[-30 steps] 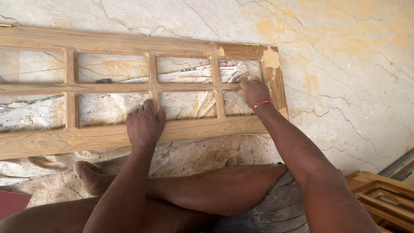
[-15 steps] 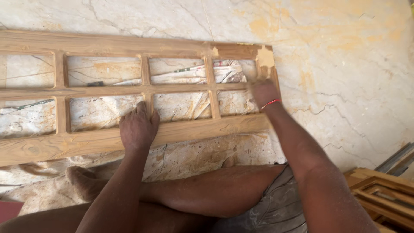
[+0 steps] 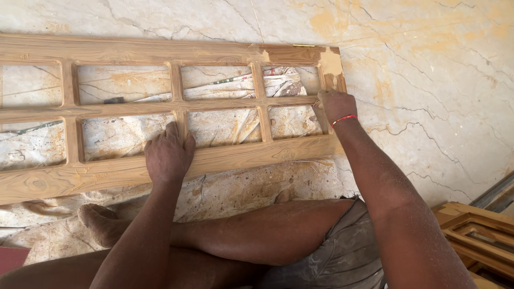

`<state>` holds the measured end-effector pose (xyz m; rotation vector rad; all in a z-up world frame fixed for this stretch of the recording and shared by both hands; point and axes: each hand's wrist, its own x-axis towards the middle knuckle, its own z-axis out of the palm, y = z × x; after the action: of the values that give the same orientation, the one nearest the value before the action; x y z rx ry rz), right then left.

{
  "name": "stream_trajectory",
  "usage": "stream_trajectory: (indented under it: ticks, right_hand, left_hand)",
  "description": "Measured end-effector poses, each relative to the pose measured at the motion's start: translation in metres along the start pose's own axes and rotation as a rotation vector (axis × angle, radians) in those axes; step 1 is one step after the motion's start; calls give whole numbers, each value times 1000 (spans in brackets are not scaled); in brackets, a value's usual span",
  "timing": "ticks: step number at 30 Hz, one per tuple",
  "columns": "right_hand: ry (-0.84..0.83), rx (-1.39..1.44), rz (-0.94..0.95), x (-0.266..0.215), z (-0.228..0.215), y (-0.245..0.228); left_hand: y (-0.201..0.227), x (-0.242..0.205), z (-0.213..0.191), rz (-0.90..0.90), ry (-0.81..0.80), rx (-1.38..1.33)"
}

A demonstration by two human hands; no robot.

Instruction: The person sands a wooden window frame lying on the floor using a sanding block. They systematically rub the sandpaper along the edges and inner grid of the frame, occasionally repositioning the frame to access different sections.

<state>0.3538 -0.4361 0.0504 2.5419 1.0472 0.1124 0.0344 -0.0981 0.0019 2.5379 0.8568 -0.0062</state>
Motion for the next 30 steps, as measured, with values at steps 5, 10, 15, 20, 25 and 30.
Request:
stream_trajectory:
  ticks: [5,10,15,20,25,30]
  right_hand:
    - [-70,-70,-25,3,2,2]
    - [-12,-77,-147,-1,18,1]
    - [-112,-104,-43,3,28,-4]
    - [-34,-123,-72,12,29,-8]
    - [53,54,-13,16,18,16]
    - [77,245,152,5,11,33]
  left_hand:
    - [-3,-4,1,18,62,-45]
    - [-2,-1,4,10,23,-21]
    - [0,0,-5,-12,-35,-48]
    - [-4,-11,-3,7,5,-26]
    - [-2,0,-2,-4,-8,-30]
    - [0,2,-3,29,51,-39]
